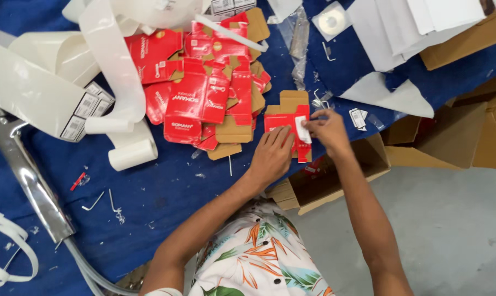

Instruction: The person repeatedly picks up small red boxes, peels off a white label from a roll, and sticks it onto each box. They then place the labeled boxes into a larger cardboard box. The process is repeated continuously for many boxes.

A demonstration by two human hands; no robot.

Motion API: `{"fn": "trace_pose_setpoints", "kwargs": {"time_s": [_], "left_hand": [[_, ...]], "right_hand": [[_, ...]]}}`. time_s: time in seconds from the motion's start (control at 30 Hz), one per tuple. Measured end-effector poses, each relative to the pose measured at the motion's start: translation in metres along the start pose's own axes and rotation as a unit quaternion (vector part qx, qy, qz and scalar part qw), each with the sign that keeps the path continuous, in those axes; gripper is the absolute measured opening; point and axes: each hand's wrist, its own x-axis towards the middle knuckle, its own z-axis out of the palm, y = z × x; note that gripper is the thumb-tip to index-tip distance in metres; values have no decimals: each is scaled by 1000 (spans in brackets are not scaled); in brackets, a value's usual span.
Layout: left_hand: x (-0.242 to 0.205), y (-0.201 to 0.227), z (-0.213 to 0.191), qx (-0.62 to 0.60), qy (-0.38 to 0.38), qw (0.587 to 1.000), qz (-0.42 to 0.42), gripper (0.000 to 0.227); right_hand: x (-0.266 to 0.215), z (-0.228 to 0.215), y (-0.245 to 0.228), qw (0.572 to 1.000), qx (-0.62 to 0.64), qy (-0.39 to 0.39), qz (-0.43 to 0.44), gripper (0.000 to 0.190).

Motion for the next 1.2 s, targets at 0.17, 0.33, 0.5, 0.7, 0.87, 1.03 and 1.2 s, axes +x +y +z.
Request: {"fn": "trace_pose_setpoints", "kwargs": {"time_s": [0.17,0.33,0.5,0.7,0.87,1.03,1.2], "left_hand": [[-25,-10,28,12,-45,999,-7,49],[-27,-15,30,9,-30,999,-21,47],[-26,-8,27,13,-34,999,-29,47],[-28,-7,33,40,-34,998,-27,48],[-34,-6,41,3,-32,999,-37,49],[-37,-6,-1,-52,40,996,-65,43],[-71,-12,-90,-29,240,958,-157,12]], "right_hand": [[-3,6,-6,920,-364,78,-120,37],[25,5,-25,929,-352,42,-108,48],[28,-1,-8,925,-341,-13,-169,46],[6,-30,7,887,-394,-98,-219,57],[-1,-44,27,850,-449,-145,-234,86],[20,-25,26,868,-438,-135,-191,77],[31,-27,54,837,-461,-105,-275,78]]}}
